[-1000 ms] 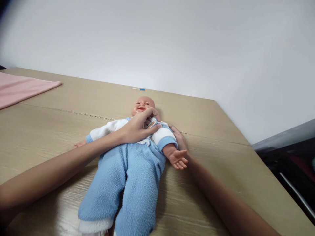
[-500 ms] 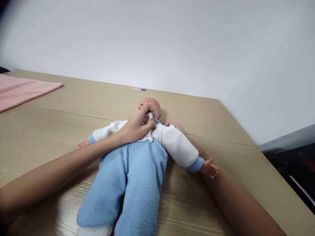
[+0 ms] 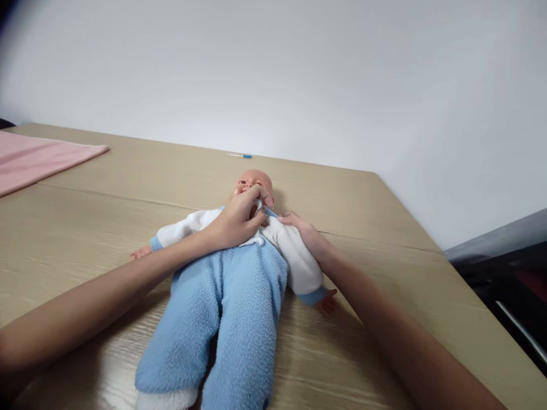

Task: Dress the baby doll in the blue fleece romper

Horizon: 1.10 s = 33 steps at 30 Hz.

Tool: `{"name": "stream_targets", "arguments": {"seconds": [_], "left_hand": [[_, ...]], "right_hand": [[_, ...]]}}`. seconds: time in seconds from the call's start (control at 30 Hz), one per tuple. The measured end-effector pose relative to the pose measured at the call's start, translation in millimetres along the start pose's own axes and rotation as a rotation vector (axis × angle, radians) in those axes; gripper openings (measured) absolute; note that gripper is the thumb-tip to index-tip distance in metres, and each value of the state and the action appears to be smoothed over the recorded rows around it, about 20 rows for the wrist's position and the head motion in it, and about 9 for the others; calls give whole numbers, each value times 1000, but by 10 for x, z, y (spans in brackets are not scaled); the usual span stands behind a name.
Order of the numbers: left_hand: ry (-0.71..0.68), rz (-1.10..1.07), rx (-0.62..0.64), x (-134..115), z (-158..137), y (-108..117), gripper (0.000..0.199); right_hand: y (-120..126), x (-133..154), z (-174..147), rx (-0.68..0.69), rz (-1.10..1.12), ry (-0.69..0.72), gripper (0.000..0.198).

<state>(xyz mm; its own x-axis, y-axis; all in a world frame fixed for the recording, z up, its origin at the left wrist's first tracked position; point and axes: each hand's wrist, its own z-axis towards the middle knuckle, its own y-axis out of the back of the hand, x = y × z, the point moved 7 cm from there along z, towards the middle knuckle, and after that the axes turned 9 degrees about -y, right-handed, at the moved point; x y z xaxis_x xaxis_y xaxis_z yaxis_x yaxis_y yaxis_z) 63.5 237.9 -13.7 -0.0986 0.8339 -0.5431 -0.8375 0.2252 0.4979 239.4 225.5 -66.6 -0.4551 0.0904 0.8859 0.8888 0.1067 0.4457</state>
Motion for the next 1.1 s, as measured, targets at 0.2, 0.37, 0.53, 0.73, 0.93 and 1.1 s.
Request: {"name": "stream_targets", "arguments": {"seconds": [0.2, 0.37, 0.53, 0.73, 0.93, 1.1], "left_hand": [[6, 16, 1, 3, -9, -7, 25], [-16, 36, 24, -48, -5, -22, 24], [61, -2, 35, -64, -13, -52, 18], [67, 61, 13, -63, -23, -34, 19], [-138, 253, 72, -317, 12, 31, 9], [-208, 265, 219, -597, 8, -53, 6]], "right_hand": [[159, -66, -481, 30, -250, -120, 82], [545, -107, -637, 15, -610, 28, 43], [828, -300, -557, -258, -974, 157, 44], [289, 248, -1021, -506, -1083, 406, 67], [-29, 439, -1136, -210, -698, 245, 12], [-64, 276, -985, 118, -363, 80, 41]]}}
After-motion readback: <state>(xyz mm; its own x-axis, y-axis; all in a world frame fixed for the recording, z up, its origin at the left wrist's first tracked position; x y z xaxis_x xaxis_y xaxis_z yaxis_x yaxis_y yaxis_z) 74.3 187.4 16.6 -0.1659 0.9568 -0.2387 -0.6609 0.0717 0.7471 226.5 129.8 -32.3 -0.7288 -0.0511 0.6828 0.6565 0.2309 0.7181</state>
